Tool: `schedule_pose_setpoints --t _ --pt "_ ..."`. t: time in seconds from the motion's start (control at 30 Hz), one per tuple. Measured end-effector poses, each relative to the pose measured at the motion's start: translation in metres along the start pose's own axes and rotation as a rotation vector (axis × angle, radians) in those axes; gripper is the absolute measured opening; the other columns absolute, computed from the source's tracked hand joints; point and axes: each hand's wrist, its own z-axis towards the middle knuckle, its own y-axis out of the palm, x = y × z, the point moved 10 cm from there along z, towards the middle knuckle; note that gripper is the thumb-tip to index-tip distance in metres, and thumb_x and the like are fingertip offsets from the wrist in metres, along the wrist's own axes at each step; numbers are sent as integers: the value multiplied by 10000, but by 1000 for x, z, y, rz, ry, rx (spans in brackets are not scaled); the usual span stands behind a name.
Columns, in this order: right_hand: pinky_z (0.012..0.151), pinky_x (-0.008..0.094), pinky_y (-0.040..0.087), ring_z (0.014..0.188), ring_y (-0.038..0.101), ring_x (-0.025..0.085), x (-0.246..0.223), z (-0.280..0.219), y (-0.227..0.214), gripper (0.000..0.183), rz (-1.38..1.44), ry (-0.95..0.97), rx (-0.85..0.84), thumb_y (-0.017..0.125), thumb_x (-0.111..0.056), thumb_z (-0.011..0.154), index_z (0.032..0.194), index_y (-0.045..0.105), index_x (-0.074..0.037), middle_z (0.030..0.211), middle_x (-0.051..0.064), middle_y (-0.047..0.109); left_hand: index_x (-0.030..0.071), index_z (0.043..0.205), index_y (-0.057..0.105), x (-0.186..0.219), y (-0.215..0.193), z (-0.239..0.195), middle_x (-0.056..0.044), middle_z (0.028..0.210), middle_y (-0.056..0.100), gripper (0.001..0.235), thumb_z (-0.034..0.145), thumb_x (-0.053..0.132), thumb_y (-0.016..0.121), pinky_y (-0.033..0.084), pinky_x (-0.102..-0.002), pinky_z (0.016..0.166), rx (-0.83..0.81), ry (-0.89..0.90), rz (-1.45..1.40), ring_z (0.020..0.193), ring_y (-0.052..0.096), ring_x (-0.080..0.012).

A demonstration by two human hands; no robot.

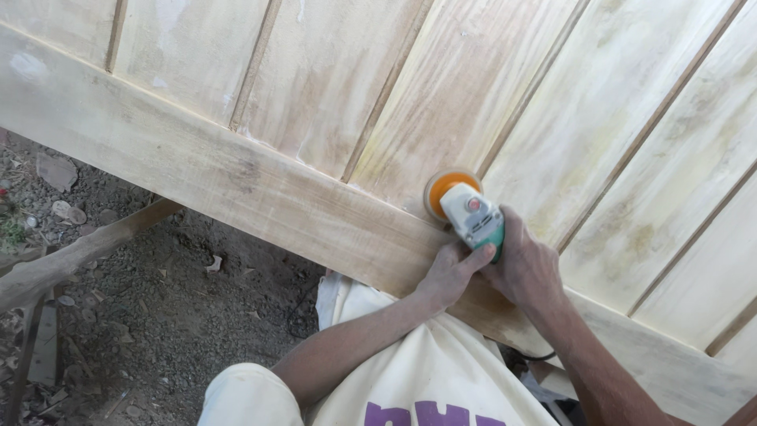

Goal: The person uses an electric orbital sander to smooth the surface of a large wooden door. They move the sander across the panels and frame of the door, occasionally pausing to wipe away dust with their hand.

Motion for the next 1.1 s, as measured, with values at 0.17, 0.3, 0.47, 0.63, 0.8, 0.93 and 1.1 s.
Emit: schedule_pose_setpoints --t 0.17,0.3,0.47,0.63,0.8,0.93,1.1 --pt "698 559 569 841 719 463 11 12 -3 897 55 85 -12 840 -300 786 1479 331 -47 999 267 735 -58 1344 581 16 -6 15 -170 1191 693 649 947 450 655 543 -348 858 68 -38 63 1025 653 -222" --pt "661 560 576 837 714 470 -15 7 -4 958 54 -27 34 877 -281 664 1421 352 -21 1084 297 699 -47 1378 558 14 -15 0 -143 1240 666 680 954 477 648 545 -329 909 19 -42 -15 1078 649 -182" --pt "655 531 586 860 721 450 -32 21 -5 914 6 -68 13 875 -241 689 1417 370 -16 1088 293 699 -54 1384 561 2 -27 2 -130 1231 663 690 984 504 627 516 -330 950 1 -90 -88 1090 628 -173" --pt "721 535 580 857 721 448 1 51 -28 981 -29 134 -77 885 -276 713 1478 322 -29 1019 262 725 -34 1423 530 26 -3 56 -108 1277 644 674 988 472 628 470 -349 1001 -12 51 -11 1153 580 -192" --pt "716 543 574 875 703 462 -8 38 -20 1023 15 68 -85 886 -240 684 1489 300 -6 1053 277 692 -9 1480 463 11 -4 40 -86 1379 556 668 1004 434 614 419 -348 1078 6 51 -101 1252 512 -179" --pt "692 517 591 953 690 443 -30 20 0 863 -6 -40 -67 819 -164 713 1432 363 -19 1089 253 665 9 1480 479 -16 -19 -2 -86 1397 574 610 1034 419 546 417 -341 1085 -54 -136 -88 1272 524 -180" --pt "662 525 581 919 693 458 -8 34 -8 834 -28 -27 -38 799 -146 723 1426 373 -8 1112 270 660 40 1536 378 5 -2 26 -60 1485 483 640 1038 400 558 364 -327 1137 -57 -30 -129 1354 446 -149"
